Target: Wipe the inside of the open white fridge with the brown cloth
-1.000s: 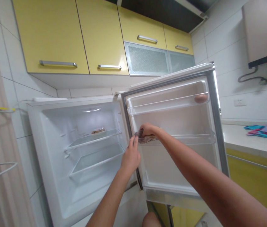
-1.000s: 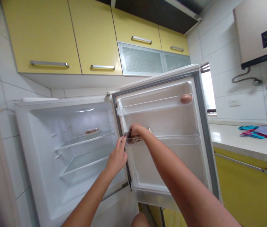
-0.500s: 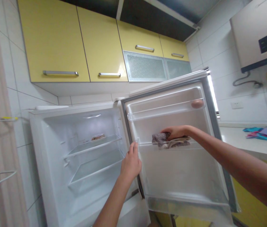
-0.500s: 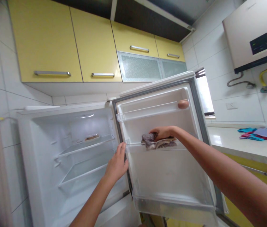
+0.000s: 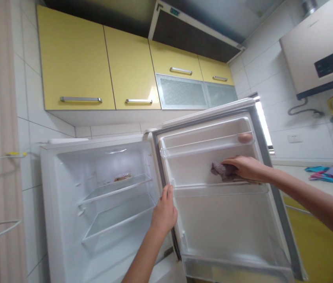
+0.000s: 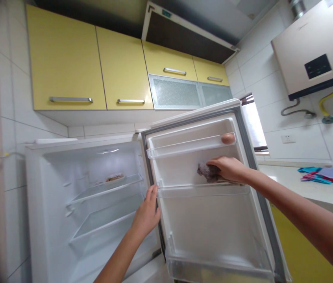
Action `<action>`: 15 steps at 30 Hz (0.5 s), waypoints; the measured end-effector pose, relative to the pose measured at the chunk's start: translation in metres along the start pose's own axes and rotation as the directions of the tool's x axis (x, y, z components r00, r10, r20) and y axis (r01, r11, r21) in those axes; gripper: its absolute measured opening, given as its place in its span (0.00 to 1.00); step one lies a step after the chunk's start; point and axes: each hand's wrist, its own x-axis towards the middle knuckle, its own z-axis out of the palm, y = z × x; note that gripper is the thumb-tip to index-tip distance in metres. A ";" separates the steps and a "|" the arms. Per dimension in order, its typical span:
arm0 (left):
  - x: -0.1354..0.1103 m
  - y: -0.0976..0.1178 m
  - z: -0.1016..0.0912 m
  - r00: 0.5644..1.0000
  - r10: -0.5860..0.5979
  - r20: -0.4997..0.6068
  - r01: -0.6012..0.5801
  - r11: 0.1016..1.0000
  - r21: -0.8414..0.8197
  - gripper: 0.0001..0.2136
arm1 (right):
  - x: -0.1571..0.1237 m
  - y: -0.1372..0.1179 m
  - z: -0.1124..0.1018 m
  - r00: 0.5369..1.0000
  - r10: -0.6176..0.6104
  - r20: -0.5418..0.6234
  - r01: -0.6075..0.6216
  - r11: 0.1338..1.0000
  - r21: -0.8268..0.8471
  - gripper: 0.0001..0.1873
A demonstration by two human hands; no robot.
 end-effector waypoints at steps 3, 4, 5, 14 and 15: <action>0.000 -0.001 0.001 1.000 0.008 -0.003 -0.008 1.000 -0.015 0.36 | -0.009 -0.004 0.000 0.964 0.062 -0.258 -0.111 0.978 -0.178 0.26; 0.000 -0.002 0.001 1.000 0.008 -0.004 -0.008 1.000 -0.019 0.36 | -0.012 -0.005 0.000 0.945 0.064 -0.321 -0.139 0.966 -0.219 0.25; 0.001 -0.002 0.001 1.000 0.008 -0.004 -0.008 1.000 -0.023 0.36 | -0.014 -0.007 0.000 0.930 0.061 -0.362 -0.162 0.953 -0.255 0.24; 0.003 0.002 0.002 1.000 -0.004 -0.002 0.004 0.996 -0.084 0.35 | 0.037 -0.064 0.020 0.935 0.195 -0.297 -0.224 0.972 -0.068 0.25; 0.004 0.003 0.003 1.000 -0.006 -0.004 0.006 0.996 -0.086 0.35 | 0.048 -0.072 0.026 0.936 0.191 -0.297 -0.212 0.976 -0.042 0.26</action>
